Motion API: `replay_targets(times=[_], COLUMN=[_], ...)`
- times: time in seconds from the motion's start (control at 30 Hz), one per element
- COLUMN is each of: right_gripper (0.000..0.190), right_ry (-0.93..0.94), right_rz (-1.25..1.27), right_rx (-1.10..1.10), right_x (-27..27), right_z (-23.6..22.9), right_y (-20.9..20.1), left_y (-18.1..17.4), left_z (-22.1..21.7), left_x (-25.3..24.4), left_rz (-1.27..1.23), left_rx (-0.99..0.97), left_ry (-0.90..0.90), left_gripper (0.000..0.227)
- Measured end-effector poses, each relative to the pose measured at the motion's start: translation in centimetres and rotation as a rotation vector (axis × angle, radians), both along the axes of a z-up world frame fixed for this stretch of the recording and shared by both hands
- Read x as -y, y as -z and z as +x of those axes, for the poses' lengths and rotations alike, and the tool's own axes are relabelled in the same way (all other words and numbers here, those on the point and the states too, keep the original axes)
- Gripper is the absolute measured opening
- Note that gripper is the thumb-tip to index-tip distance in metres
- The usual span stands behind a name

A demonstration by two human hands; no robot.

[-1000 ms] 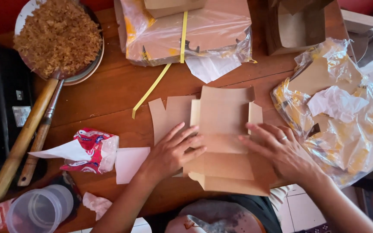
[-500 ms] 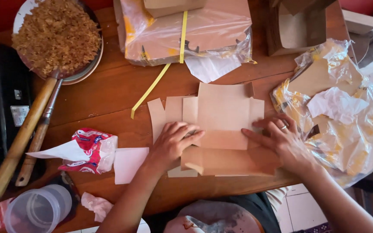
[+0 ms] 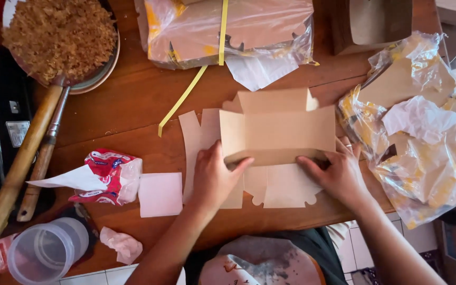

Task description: The person folds flat cardboard pieces into small rectangular boxes by hand. They fold the side flaps, tuck tabs into slots, and press the edges to form the box shape. The process is repeated for multiple boxes on a wooden table.

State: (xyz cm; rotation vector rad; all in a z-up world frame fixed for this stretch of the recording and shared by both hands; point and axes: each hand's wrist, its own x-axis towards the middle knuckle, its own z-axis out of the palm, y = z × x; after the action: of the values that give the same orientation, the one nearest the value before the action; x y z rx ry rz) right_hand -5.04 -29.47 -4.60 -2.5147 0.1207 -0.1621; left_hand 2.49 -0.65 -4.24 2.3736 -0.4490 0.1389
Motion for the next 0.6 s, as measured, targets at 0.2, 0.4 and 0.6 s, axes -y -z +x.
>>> replay_targets(times=[0.2, 0.4, 0.6], right_gripper=[0.055, 0.053, 0.077], right_ry=[0.195, 0.176, 0.259], right_rz=[-0.152, -0.041, -0.290], right_rx=[-0.185, -0.169, 0.231], right_x=[-1.6, -1.9, -5.2], right_z=[0.2, 0.3, -0.7], right_y=[-0.9, -2.5, -2.4], left_y=[-0.8, -3.1, -3.1], left_z=[-0.3, -1.3, -3.4], left_x=[0.9, 2.1, 3.9], left_rz=[0.199, 0.189, 0.180], left_rx=[0.115, 0.153, 0.265], left_ry=[-0.075, -0.167, 0.095], left_gripper=[0.070, 0.097, 0.062])
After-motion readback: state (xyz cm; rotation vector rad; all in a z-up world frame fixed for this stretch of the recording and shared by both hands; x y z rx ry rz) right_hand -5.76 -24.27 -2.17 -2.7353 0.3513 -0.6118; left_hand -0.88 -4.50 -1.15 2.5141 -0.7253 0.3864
